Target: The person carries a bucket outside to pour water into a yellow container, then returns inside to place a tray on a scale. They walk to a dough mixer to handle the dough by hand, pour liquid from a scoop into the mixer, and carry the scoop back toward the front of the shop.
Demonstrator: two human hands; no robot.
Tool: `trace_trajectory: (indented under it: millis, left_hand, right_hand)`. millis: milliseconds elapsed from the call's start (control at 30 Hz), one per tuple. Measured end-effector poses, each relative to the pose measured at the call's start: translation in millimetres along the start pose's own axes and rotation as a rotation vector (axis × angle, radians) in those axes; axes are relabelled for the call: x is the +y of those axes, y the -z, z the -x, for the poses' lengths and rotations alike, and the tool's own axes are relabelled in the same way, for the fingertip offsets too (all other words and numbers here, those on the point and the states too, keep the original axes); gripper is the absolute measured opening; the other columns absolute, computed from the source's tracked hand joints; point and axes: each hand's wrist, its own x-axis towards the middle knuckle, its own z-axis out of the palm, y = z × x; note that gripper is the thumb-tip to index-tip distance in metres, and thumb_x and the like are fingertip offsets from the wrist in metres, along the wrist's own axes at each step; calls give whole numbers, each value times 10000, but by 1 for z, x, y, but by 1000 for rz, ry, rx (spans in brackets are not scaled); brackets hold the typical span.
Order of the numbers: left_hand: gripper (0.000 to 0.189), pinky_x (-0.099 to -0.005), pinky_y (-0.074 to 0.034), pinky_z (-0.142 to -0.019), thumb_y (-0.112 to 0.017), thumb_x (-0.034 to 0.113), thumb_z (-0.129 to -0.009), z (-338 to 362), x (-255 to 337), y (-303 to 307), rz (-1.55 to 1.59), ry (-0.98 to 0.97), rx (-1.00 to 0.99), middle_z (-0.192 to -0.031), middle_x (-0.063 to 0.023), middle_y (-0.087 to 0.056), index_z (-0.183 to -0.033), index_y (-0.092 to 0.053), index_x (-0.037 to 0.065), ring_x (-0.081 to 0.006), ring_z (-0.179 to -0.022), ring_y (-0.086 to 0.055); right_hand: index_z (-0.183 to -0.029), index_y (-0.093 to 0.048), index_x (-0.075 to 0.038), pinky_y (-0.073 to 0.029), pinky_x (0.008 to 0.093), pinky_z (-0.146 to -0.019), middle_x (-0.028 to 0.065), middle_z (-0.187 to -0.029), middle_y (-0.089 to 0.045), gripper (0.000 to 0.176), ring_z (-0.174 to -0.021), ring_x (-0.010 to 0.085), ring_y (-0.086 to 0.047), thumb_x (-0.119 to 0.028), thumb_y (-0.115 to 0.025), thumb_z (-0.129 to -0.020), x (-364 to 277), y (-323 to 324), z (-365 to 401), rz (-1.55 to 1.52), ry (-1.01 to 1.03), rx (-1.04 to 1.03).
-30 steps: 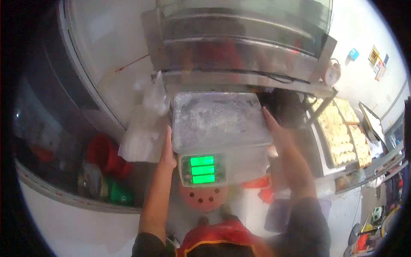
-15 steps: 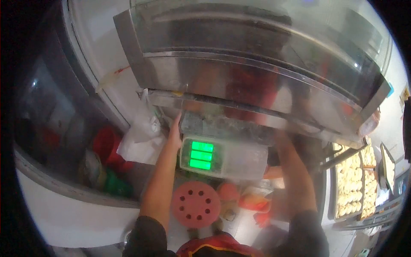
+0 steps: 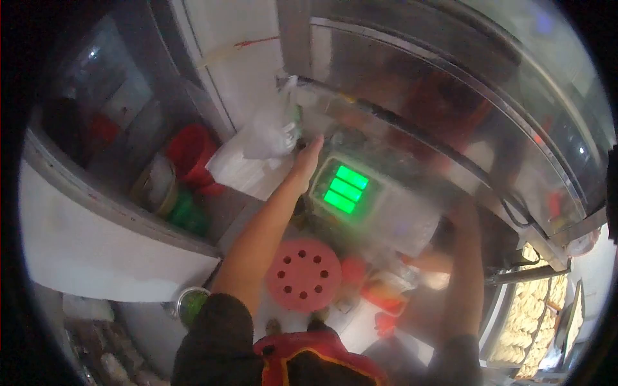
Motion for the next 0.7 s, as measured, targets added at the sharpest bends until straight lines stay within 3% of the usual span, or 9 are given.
trace_trajectory:
  millis: [133, 267, 333, 400, 467, 533, 600, 667, 700]
  left_hand:
    - [539, -283, -212, -964, -443, 289, -825, 137, -31, 54, -90, -144, -313, -1264, -110, -325, -1249, -259, 13, -194, -1180, -282]
    - [577, -330, -263, -944, -403, 390, -814, 309, -71, 146, -764, 362, -544, -1235, -161, -352, -1247, -262, 36, -264, -1155, -324]
    - [592, -348, -285, -926, -419, 419, -792, 409, -194, 218, -803, 551, -516, -1212, -185, -368, -1215, -310, 19, -299, -1117, -362]
    - [580, -354, -296, -916, -421, 417, -790, 480, -227, 260, -1003, 506, -530, -1197, -195, -380, -1188, -343, 1, -305, -1099, -380]
    - [569, -356, -300, -912, -425, 409, -787, 552, -237, 292, -893, 563, -463, -1183, -197, -394, -1170, -361, -8, -303, -1091, -389]
    - [523, -367, -327, -884, -439, 390, -781, 595, -197, 310, -859, 559, -275, -1107, -192, -460, -1125, -407, -2, -312, -1034, -431]
    - [489, -386, -362, -839, -459, 374, -773, 663, -197, 340, -886, 391, 55, -1025, -186, -505, -1093, -429, 5, -326, -965, -468]
    - [479, -394, -369, -825, -460, 374, -773, 726, -192, 371, -966, 519, 180, -1008, -184, -511, -1086, -434, 12, -322, -953, -475]
    - [474, -398, -373, -819, -461, 375, -773, 759, -191, 386, -1003, 582, 233, -999, -183, -514, -1082, -437, 16, -320, -947, -479]
  right_hand:
    - [-1159, -363, -7, -356, 322, -856, 111, -1155, -413, 402, -1055, 212, -409, -159, -438, -794, -40, -22, 90, -48, 169, 388]
    - [-1181, -340, -1, -322, 327, -870, 121, -1190, -374, 445, -1064, 218, -392, -58, -476, -760, -83, -106, 191, -98, -27, 688]
    - [-1156, -376, -4, -307, 341, -873, 145, -1128, -415, 435, -1025, 238, -414, -128, -509, -761, -54, -186, 238, -104, 36, 552]
    - [-1121, -398, 1, -303, 353, -873, 172, -1070, -444, 434, -1002, 273, -423, -146, -540, -738, -107, -253, 275, 101, -37, -13]
    - [-1069, -414, -14, -345, 303, -810, 136, -974, -469, 316, -923, 212, -449, -124, -467, -777, -113, -321, 312, 258, 4, -261]
    - [-1054, -421, -12, -349, 311, -812, 146, -983, -467, 316, -929, 227, -446, -154, -462, -775, -122, -392, 349, 434, 267, -492]
    - [-1076, -418, 9, -312, 377, -879, 202, -1096, -436, 435, -1020, 318, -415, -234, -523, -731, -136, -459, 382, 566, 746, -637]
    - [-1089, -417, 8, -309, 374, -888, 205, -1118, -424, 441, -1032, 323, -409, -244, -506, -738, -127, -529, 430, 102, 195, -776]
    - [-1103, -407, 9, -309, 370, -892, 209, -1130, -415, 453, -1043, 324, -401, -241, -502, -737, -152, -550, 449, 261, 292, -858]
